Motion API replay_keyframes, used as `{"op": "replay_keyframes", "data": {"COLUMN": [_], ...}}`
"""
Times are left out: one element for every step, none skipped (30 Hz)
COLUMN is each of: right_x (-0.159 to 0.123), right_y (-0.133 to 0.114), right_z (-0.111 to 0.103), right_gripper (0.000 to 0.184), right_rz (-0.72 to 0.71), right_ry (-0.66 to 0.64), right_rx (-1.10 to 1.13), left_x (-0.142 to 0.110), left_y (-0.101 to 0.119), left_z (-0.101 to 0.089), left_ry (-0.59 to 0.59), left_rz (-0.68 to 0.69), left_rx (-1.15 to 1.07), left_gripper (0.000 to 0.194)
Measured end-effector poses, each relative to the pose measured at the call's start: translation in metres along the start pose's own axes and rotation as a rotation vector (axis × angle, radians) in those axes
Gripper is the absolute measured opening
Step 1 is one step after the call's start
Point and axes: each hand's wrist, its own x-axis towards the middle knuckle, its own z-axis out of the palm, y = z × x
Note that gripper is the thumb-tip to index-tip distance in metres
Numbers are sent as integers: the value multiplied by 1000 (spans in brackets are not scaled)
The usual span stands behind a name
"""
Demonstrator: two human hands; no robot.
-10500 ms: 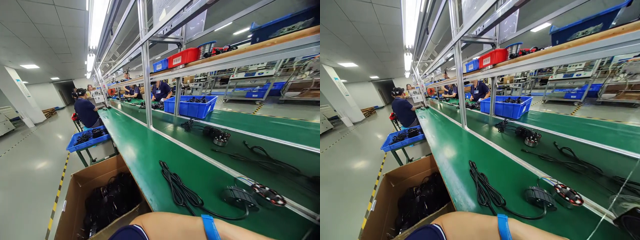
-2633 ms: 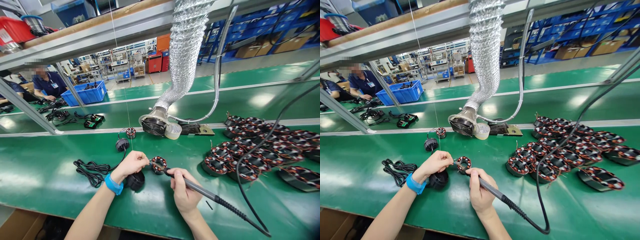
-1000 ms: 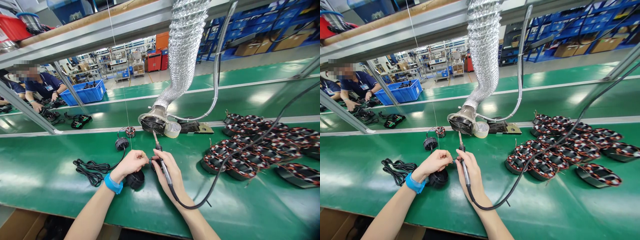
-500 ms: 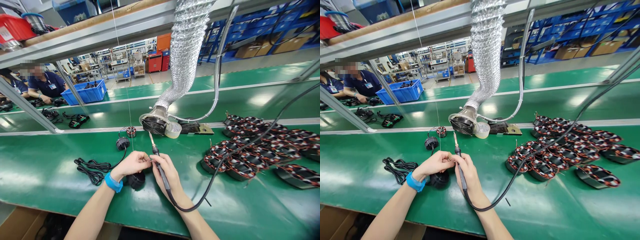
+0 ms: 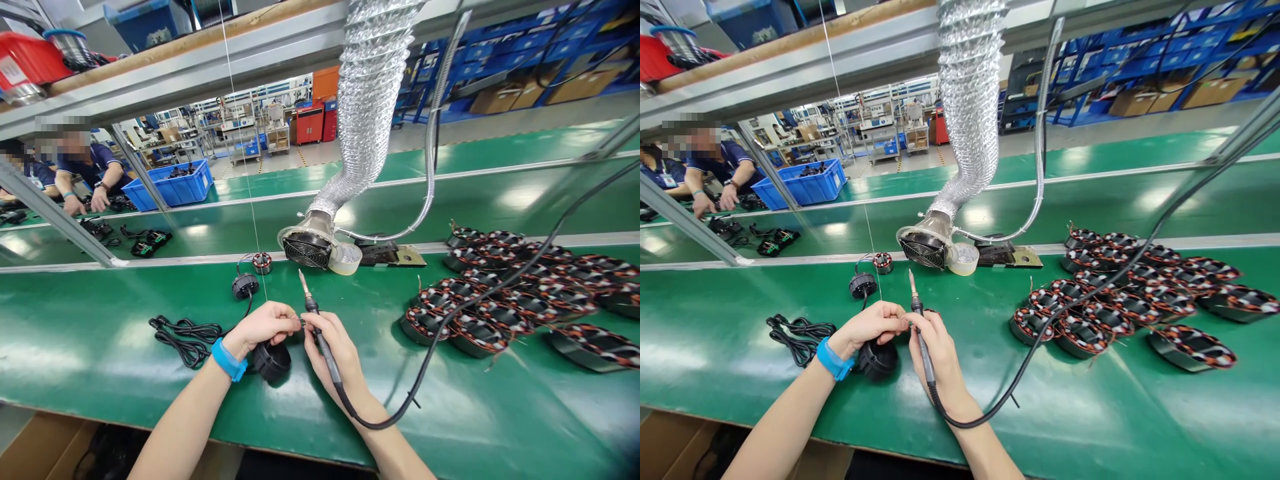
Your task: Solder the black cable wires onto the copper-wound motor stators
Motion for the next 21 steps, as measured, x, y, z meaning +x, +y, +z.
{"op": "replay_keyframes", "data": {"right_x": [0, 0, 0, -1, -3, -4, -6, -7, -9, -10, -11, -11, -11, -10, -10, -9, -8, -7, -6, -6, -5], "right_y": [-1, -2, -2, -3, -3, -3, -2, -1, 0, 2, 3, 4, 5, 5, 5, 4, 4, 2, 1, 0, -2], "right_z": [-1, -3, -5, -7, -10, -12, -14, -16, -17, -18, -18, -18, -17, -16, -14, -12, -10, -8, -5, -3, -1], "right_gripper": [35, 35, 36, 37, 37, 37, 37, 36, 35, 34, 32, 31, 30, 29, 29, 29, 28, 27, 26, 25, 24], "right_rz": [14, 31, 50, 67, 80, 91, 99, 106, 111, 112, 115, 118, 122, 122, 122, 126, 134, 148, 166, 186, 201], "right_ry": [0, 4, 8, 14, 20, 27, 34, 40, 44, 49, 52, 52, 53, 56, 60, 67, 81, 103, 132, 165, 196], "right_rx": [7, 17, 28, 38, 45, 48, 50, 51, 52, 53, 53, 51, 46, 38, 27, 11, -8, -29, -49, -68, -83], "left_x": [1, 2, 3, 4, 5, 5, 5, 5, 5, 5, 5, 5, 4, 4, 4, 4, 3, 3, 3, 3, 2], "left_y": [-1, -3, -5, -6, -7, -7, -7, -7, -7, -6, -6, -5, -5, -4, -4, -3, -3, -3, -2, -2, -2], "left_z": [0, -1, -1, -2, -3, -3, -3, -3, -3, -2, -2, -2, -1, -1, 0, 0, 1, 1, 2, 2, 3], "left_ry": [8, 16, 24, 33, 43, 49, 52, 53, 52, 51, 50, 50, 52, 54, 57, 61, 66, 71, 77, 82, 85], "left_rz": [2, 3, 3, -2, -8, -15, -23, -27, -29, -28, -26, -25, -25, -26, -29, -29, -29, -29, -29, -28, -26], "left_rx": [-19, -34, -46, -54, -58, -58, -58, -58, -59, -62, -65, -68, -70, -69, -67, -60, -51, -41, -34, -28, -24], "left_gripper": [26, 25, 24, 24, 25, 25, 26, 27, 27, 27, 27, 27, 27, 28, 28, 28, 29, 29, 30, 30, 30]}}
